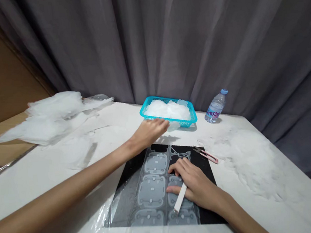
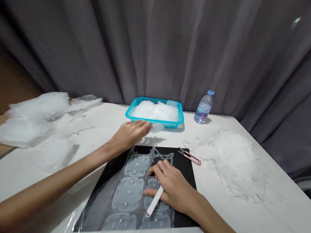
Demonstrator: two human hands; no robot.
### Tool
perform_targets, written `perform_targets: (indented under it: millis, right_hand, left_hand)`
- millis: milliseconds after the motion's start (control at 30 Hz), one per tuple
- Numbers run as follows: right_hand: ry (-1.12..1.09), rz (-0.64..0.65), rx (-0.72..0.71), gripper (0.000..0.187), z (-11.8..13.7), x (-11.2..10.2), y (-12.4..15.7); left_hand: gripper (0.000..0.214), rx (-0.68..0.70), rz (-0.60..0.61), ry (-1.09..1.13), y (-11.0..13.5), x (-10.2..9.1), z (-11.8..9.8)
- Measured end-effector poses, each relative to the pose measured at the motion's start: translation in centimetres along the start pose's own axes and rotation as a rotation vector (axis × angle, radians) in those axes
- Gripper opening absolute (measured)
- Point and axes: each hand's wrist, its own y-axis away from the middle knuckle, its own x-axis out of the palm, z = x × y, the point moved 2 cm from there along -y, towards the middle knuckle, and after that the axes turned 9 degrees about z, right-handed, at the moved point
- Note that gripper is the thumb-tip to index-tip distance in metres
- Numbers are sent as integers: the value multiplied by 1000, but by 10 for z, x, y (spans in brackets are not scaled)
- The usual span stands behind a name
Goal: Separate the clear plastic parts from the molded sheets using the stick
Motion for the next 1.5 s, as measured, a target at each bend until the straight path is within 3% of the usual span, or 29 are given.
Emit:
perform_targets:
  millis: [133,233,333,467,533,633,733,833,933,1100,1267,1500]
  right_hand:
    - [-11,-4,-1,33,-2,1,1]
    - [-9,-4,-19,32,-2,1,3]
    - [-4,22,-35,30,-1,-5,5]
    - [17,9,-65,24,-1,-15,8]
    - [43,-56,-110,20,0,-17,10]
    - [15,-229,-144,26,2,-15,13]
    - [-122,-376,-79,53,5,-13,15]
    - [-374,-323,3,70,9,-10,12]
    - [-498,-213,42,48,16,-7,3]
    - [-548,-170,72,13,20,-2,-9]
    - [-563,-132,96,9,16,2,-8]
    - [-472,-101,21,6,16,-4,-6]
  left_hand:
    - [30,-167,-111,52,-47,-37,19]
    - [28,-187,-123,100,-53,-48,21]
    - [24,-19,-29,160,-10,-36,-4]
    - [22,242,138,185,87,-4,-45]
    - [21,253,142,197,123,6,-49]
    - [28,239,147,271,145,12,-40]
    - [39,261,157,337,143,13,-30]
    - [46,267,175,373,138,16,-28]
    - [52,233,205,366,139,20,-30]
    - [53,190,209,321,141,24,-33]
    - [54,218,158,359,140,28,-30]
    - [57,242,104,379,142,34,-27]
